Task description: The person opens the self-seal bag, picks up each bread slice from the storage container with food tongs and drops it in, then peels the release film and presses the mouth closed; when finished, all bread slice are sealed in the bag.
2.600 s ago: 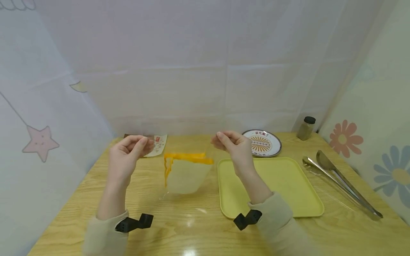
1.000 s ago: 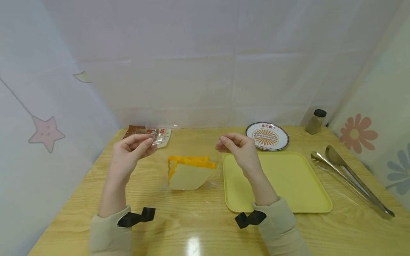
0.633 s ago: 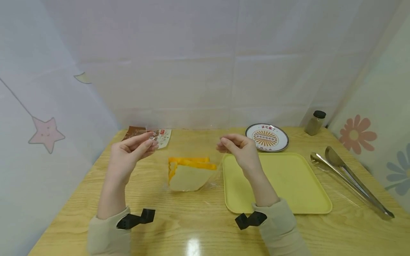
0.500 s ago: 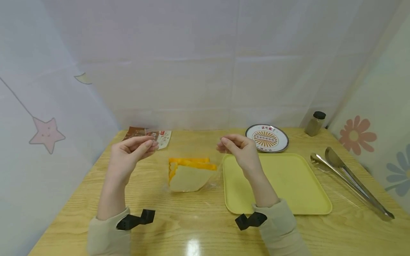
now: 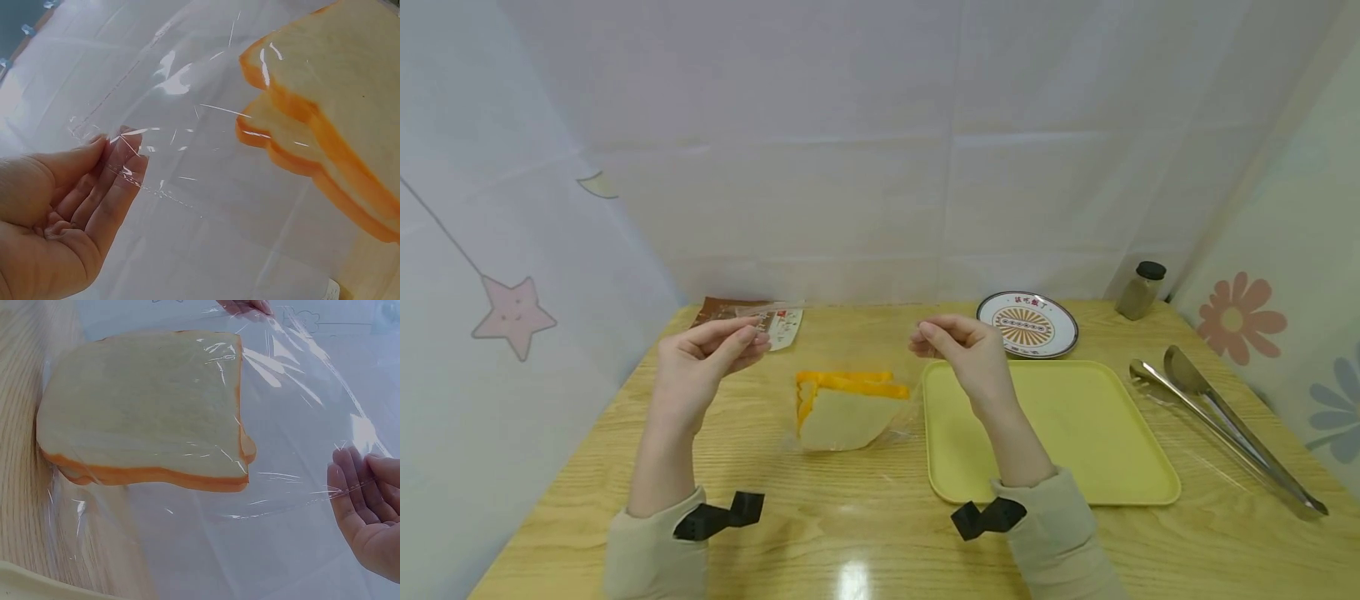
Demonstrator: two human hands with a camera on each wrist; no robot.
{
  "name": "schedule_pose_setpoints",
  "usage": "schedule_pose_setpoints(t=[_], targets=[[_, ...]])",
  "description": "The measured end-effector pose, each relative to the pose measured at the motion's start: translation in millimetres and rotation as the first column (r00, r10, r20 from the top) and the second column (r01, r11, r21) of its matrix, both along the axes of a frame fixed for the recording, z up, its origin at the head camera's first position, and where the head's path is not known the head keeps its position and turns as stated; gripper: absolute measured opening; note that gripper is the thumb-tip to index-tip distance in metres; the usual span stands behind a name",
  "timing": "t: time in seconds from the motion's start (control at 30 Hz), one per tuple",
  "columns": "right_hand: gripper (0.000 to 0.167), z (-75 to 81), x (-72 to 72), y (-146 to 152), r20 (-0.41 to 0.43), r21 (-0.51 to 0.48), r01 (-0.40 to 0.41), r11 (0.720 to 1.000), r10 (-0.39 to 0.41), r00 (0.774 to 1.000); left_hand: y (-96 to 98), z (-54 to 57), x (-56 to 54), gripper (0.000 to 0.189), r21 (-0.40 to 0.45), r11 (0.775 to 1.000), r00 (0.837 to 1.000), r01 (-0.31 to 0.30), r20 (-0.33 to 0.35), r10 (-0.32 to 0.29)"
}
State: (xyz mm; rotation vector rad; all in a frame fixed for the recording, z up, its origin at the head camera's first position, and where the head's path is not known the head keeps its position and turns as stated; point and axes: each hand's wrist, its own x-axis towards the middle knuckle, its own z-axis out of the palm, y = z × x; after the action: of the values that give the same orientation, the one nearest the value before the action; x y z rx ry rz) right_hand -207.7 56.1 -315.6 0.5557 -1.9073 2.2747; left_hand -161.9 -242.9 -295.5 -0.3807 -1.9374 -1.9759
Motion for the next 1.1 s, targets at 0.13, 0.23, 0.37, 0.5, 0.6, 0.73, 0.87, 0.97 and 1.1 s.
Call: schedule_pose_setpoints(t=[0.13,0.23,0.37,0.5,0.6,0.73,0.87,0.97,1.1], targets=[[0.024,0.5,-0.8,-1.2,-0.006,-0.001,0.004,1.0,-0.004,1.0,-0.4,-0.3,0.1,0.016,0.015,1.0,1.0,0.001,0.01,-0.002],[0.026,1.5,-2.9,-2.4,-0.017,0.005,0.001,1.0,-0.001,1.0,-1.0,-0.3,-0.8,0.016,0.034,0.999,1.0,-0.004,0.016,0.004],[0.028,3.2,-6.7,-3.5,-0.024,0.012,-0.002,1.0,0.003,1.0,-1.8,0.4,-2.6,0.016,0.056,0.998,1.0,-0.015,0.018,0.014],[0.025,4.4,-9.6,-2.9,-0.033,0.033,-0.001,0.999,0.002,0.999,-1.5,0.8,-3.0,0.011,0.059,0.998,0.999,-0.026,0.03,0.025],[0.024,4.6,-11.8,-1.3,-0.066,0.052,0.014,0.999,-0.011,0.998,0.0,0.9,-3.4,0.009,0.048,0.998,0.999,-0.037,0.042,0.035],[0.028,4.4,-14.4,-0.1,-0.096,0.06,0.036,0.998,-0.03,0.995,1.4,1.6,-3.8,0.01,0.039,0.998,0.998,-0.049,0.047,0.047],[0.029,3.5,-14.2,0.4,-0.079,0.047,0.032,0.998,-0.028,0.996,1.6,1.8,-3.5,0.018,0.045,0.998,0.998,-0.042,0.047,0.04],[0.028,2.5,-13.3,0.4,-0.068,0.046,0.033,0.998,-0.03,0.997,1.4,1.8,-3.2,0.024,0.042,0.999,0.999,-0.029,0.047,0.027],[0.024,1.3,-13.1,-0.6,-0.119,0.083,0.082,0.993,-0.072,0.99,1.0,1.6,-2.4,0.018,0.041,0.999,0.999,-0.019,0.047,0.017]])
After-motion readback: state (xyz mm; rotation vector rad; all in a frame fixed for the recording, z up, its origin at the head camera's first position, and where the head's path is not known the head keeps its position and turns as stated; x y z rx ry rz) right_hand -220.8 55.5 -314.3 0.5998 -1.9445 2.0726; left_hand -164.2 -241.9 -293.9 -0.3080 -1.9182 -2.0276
